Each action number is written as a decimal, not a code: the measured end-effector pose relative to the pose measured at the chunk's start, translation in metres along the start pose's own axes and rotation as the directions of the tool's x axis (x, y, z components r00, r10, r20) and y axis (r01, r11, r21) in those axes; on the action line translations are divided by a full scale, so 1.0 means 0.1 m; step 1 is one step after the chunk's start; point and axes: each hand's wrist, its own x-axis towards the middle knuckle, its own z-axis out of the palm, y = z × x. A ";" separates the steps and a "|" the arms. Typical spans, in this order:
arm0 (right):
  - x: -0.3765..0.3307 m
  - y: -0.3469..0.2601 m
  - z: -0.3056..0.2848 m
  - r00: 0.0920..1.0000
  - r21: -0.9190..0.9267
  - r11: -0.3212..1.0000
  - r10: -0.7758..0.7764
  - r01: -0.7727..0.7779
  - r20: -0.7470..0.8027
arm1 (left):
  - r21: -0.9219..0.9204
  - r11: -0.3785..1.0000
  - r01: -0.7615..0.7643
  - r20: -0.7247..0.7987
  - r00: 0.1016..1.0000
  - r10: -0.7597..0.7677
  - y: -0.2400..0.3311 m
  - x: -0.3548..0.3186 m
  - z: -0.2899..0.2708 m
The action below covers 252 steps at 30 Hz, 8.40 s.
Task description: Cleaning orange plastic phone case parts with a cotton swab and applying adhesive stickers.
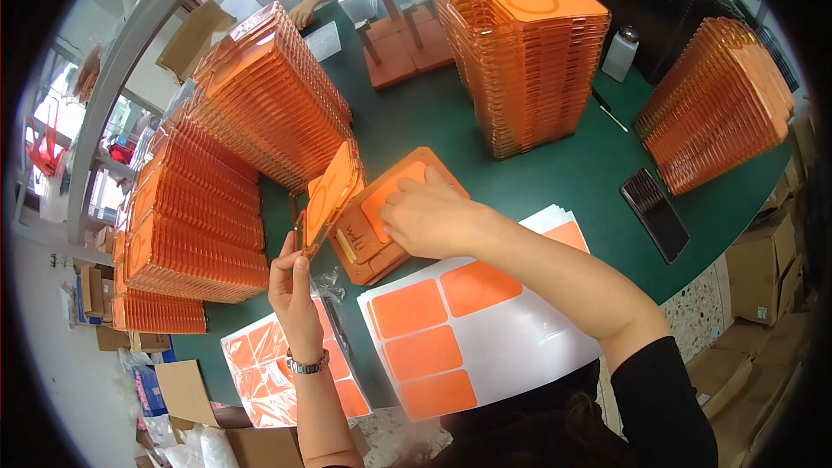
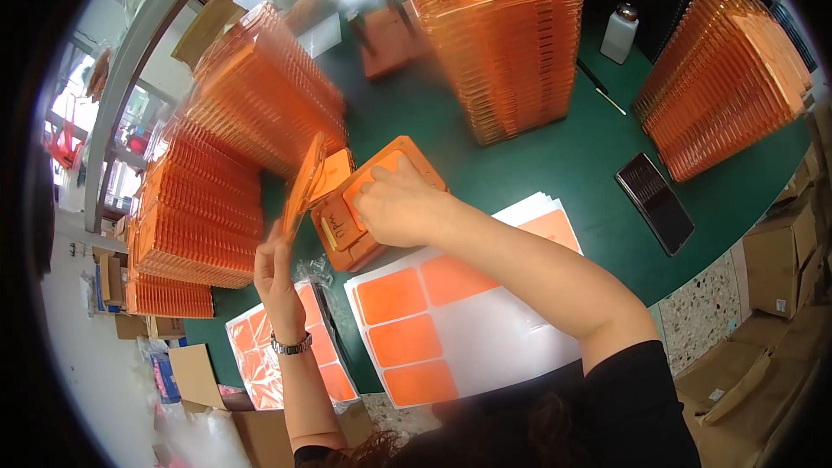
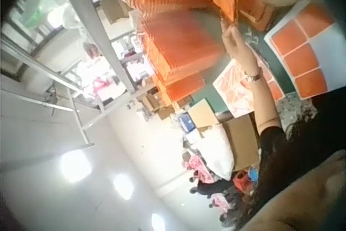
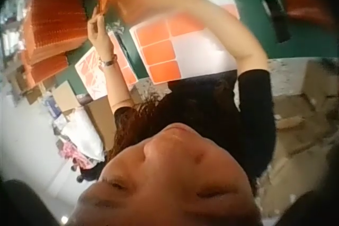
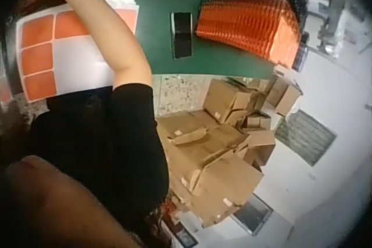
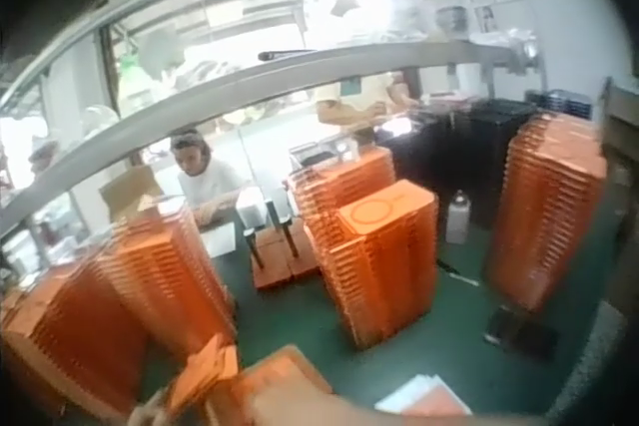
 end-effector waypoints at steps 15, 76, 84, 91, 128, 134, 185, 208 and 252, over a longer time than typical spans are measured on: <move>0.28 -0.06 -0.16 0.981 0.029 0.998 0.055 -0.062 0.187 | 0.003 1.000 0.029 -0.024 0.999 -0.029 0.06 -0.08 -0.11; 0.18 0.52 -0.17 0.960 0.083 0.959 -0.275 0.270 0.060 | 0.562 0.662 -0.496 0.506 0.839 0.199 -0.16 0.22 0.16; -0.01 0.50 -1.91 0.865 -0.092 0.952 -0.303 0.291 -0.399 | 0.216 0.808 -0.548 0.109 0.836 0.538 0.56 0.10 0.25; -0.29 1.25 -2.89 0.960 0.001 0.960 0.279 -0.279 0.012 | 0.298 0.906 -0.300 0.424 0.892 0.156 0.30 -0.70 0.22; -1.55 -0.92 0.21 0.996 0.436 0.897 -0.086 0.071 0.015 | 0.492 0.857 -0.152 0.205 0.977 0.055 0.13 -2.37 -0.08; -1.77 -1.47 0.52 0.992 0.437 0.899 -0.082 0.033 0.094 | 0.057 0.568 0.821 0.209 0.547 -0.811 0.10 -3.24 0.02; -1.97 -1.35 0.42 0.981 0.633 0.770 -0.051 -0.080 0.185 | -0.330 0.680 0.655 0.141 0.747 -0.650 0.24 -3.13 0.58; 0.18 0.52 -0.50 0.946 0.579 0.769 0.324 -0.273 0.016 | 0.033 0.775 0.631 0.570 0.625 -0.533 0.15 -3.08 0.12; 0.14 0.92 -0.10 0.870 0.679 0.716 0.429 -0.163 -0.243 | 0.215 0.977 0.007 0.264 0.962 -0.065 -0.33 0.54 -0.36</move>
